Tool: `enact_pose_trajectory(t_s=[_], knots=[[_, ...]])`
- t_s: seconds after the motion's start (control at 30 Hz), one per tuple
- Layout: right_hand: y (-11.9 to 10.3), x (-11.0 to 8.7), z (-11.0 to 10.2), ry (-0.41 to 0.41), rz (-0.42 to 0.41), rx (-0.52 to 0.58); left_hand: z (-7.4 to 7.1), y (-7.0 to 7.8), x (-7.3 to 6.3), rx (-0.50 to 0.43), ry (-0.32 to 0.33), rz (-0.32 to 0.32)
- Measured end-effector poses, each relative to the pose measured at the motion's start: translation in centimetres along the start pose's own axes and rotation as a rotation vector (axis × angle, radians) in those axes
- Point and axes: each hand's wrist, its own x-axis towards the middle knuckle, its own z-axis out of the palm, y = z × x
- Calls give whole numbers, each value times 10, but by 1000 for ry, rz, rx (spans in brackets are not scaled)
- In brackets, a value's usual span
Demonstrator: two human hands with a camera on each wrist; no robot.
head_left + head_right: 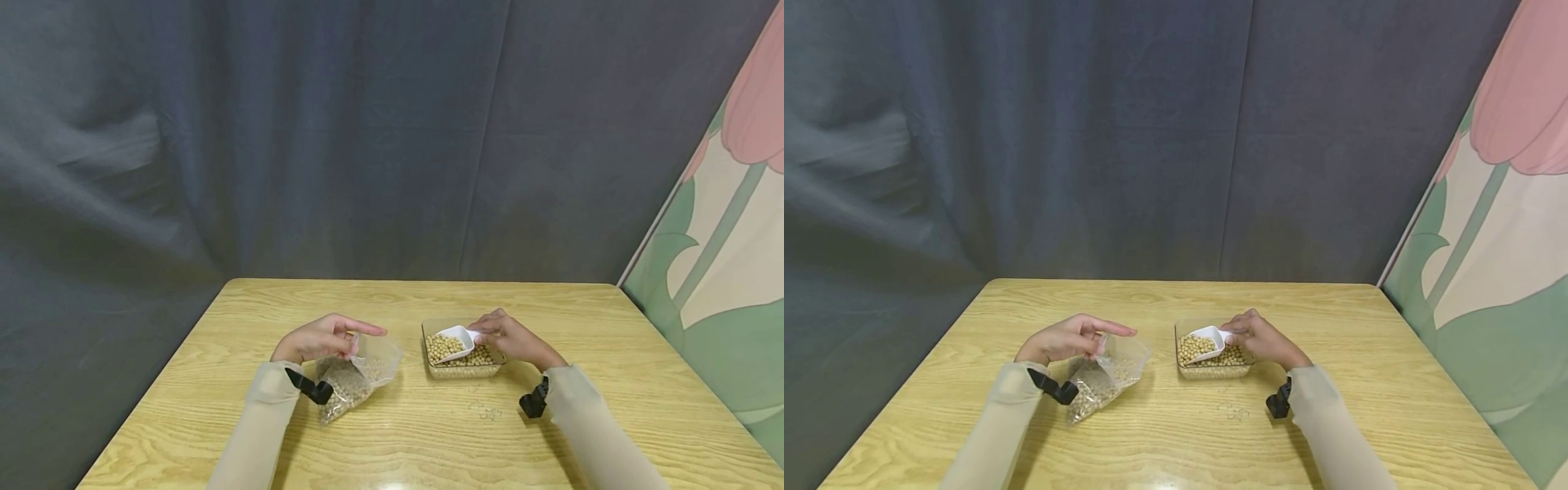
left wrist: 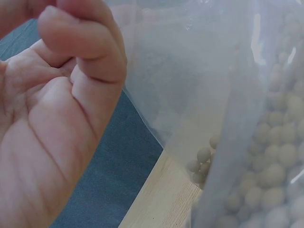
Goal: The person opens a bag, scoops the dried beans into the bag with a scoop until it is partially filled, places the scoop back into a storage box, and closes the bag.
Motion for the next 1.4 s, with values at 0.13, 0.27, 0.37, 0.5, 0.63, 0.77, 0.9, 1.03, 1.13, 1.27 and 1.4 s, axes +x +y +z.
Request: enact_pose_trajectory(t_s=[0.13,0.27,0.37,0.5,0.63,0.77,0.9,1.03,1.13,1.27,1.4], knots=[[0,-1,-1,8,3,-4,0,0,0,-1,-3,3],[0,-2,-3,11,9,-10,0,-1,0,-1,-1,5],[0,-3,-3,12,12,-1,0,-1,0,-2,0,6],[1,-4,-3,17,13,17,0,-1,1,-1,1,4],[3,-5,-3,22,14,26,0,-1,1,-2,3,4],[6,-6,-3,33,16,25,0,-2,1,-7,8,-3],[8,-7,-1,46,23,46,1,-2,1,-6,15,-13],[8,-8,0,67,27,57,1,-1,0,-2,14,-7],[9,-9,1,78,41,52,1,-1,-1,0,13,-3],[10,-11,2,93,57,54,0,-2,-1,-2,14,-4],[10,-11,3,110,71,53,0,-2,0,-9,15,-9]])
